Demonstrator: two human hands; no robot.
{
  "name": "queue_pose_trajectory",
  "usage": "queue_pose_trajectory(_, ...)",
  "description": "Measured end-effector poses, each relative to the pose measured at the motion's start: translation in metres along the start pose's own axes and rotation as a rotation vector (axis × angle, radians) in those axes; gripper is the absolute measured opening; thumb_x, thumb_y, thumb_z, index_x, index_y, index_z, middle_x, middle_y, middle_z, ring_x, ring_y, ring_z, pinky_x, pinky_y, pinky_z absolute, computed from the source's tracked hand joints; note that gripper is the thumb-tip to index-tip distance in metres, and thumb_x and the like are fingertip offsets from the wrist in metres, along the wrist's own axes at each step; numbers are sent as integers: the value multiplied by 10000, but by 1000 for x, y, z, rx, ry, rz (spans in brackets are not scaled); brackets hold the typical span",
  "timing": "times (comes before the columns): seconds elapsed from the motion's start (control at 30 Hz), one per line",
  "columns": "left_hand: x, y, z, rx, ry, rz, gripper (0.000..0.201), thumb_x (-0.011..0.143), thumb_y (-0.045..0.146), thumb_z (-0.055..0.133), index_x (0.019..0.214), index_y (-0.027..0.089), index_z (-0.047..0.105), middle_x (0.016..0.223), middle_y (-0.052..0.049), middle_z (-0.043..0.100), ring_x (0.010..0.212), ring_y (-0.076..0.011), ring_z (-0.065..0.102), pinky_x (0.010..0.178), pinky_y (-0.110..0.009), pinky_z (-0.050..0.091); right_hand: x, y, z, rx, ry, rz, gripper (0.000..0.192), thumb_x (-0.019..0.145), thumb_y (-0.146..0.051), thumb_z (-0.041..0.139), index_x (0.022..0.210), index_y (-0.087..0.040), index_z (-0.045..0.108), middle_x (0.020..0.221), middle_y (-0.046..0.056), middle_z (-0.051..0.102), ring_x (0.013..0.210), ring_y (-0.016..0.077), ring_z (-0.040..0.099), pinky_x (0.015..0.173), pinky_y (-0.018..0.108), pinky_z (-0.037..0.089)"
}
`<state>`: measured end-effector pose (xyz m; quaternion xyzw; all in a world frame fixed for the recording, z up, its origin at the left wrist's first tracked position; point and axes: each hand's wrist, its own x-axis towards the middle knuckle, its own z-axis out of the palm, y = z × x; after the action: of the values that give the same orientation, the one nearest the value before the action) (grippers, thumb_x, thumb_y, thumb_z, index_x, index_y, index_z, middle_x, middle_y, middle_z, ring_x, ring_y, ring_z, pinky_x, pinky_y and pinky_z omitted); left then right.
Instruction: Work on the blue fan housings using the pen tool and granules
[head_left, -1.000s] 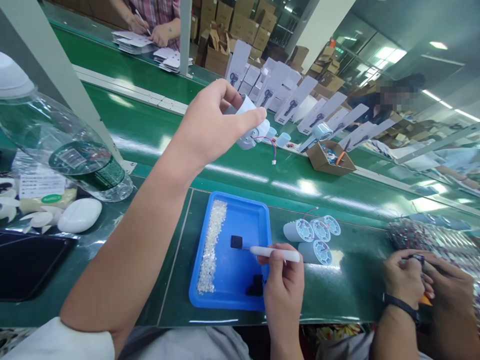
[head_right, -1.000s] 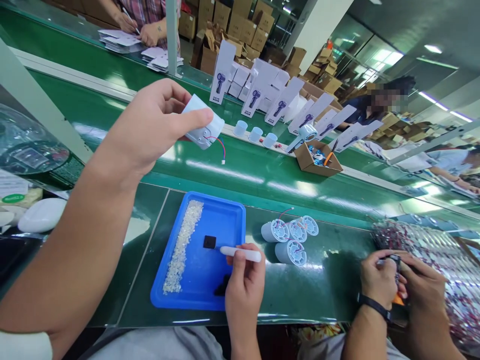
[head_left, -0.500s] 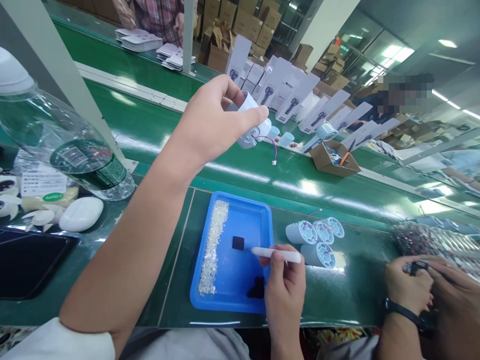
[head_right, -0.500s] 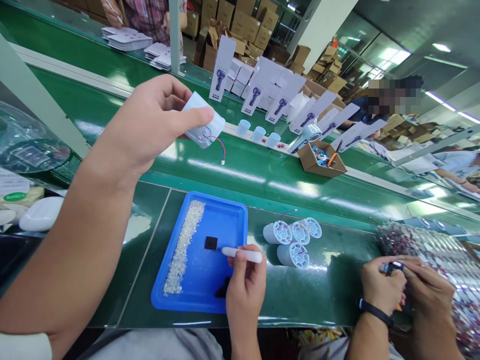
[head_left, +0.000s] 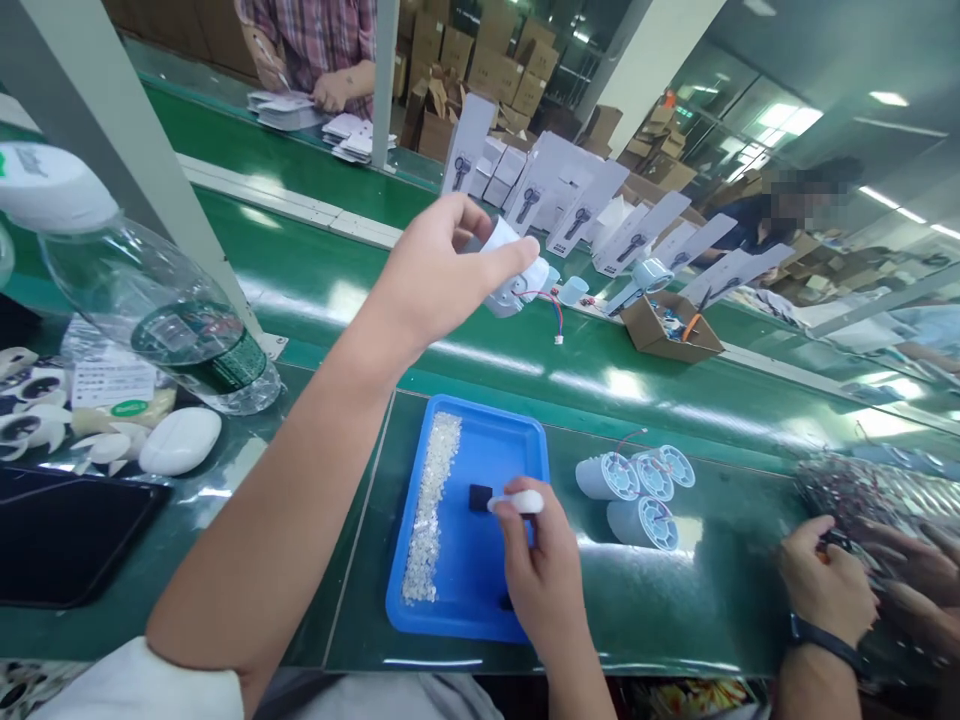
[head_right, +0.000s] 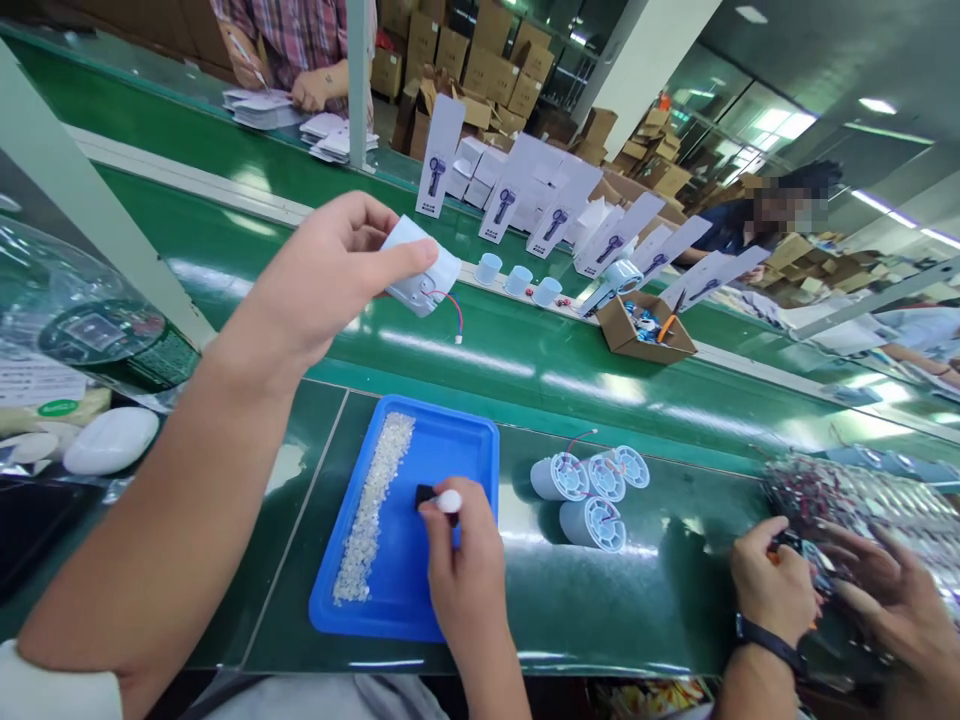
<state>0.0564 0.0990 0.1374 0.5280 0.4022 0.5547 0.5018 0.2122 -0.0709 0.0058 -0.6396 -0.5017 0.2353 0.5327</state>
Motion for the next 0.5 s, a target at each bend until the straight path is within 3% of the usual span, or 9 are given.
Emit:
queue_pose_trajectory(0.07, 0, -1, 5, -108, -78, -23, 188, 729, 289, 709, 796, 202, 556, 827, -6, 618, 787, -151, 591, 687, -265, 460, 7, -18, 2, 43, -21, -47, 135, 722, -449, 736, 804, -359, 678, 785, 41, 647, 663, 267, 628, 524, 388, 566)
queue_pose_trajectory(0.17, -4, 1, 11, -262, -187, -135, 152, 775, 325, 652, 768, 192, 580, 773, -2, 581, 710, -115, 548, 624, -227, 441, 16, -46, 0, 240, 281, -152, 105, 810, -434, 657, 880, -355, 662, 886, 63, 636, 672, 264, 632, 554, 433, 580)
queue_pose_trajectory(0.27, -10, 9, 17, -253, -244, -202, 206, 790, 365, 640, 707, 185, 585, 710, 7, 524, 648, -99, 471, 583, -209, 401, 28, -70, -3, 408, 548, -276, 114, 837, -399, 649, 920, -330, 611, 930, 58, 620, 669, 252, 639, 593, 462, 588)
queue_pose_trajectory(0.37, -19, 18, 23, -125, -317, -236, 240, 808, 447, 607, 777, 210, 621, 754, 3, 547, 688, -120, 469, 599, -226, 382, 39, -87, -6, 449, 568, -308, 163, 826, -327, 689, 935, -273, 580, 957, 59, 638, 701, 247, 670, 596, 408, 598)
queue_pose_trajectory(0.5, -30, 23, 28, -28, -358, -217, 270, 832, 502, 556, 892, 251, 638, 802, 4, 550, 735, -142, 461, 625, -238, 374, 42, -95, -5, 492, 492, -242, 151, 886, -332, 649, 934, -237, 542, 1020, 56, 636, 753, 204, 687, 649, 314, 600)
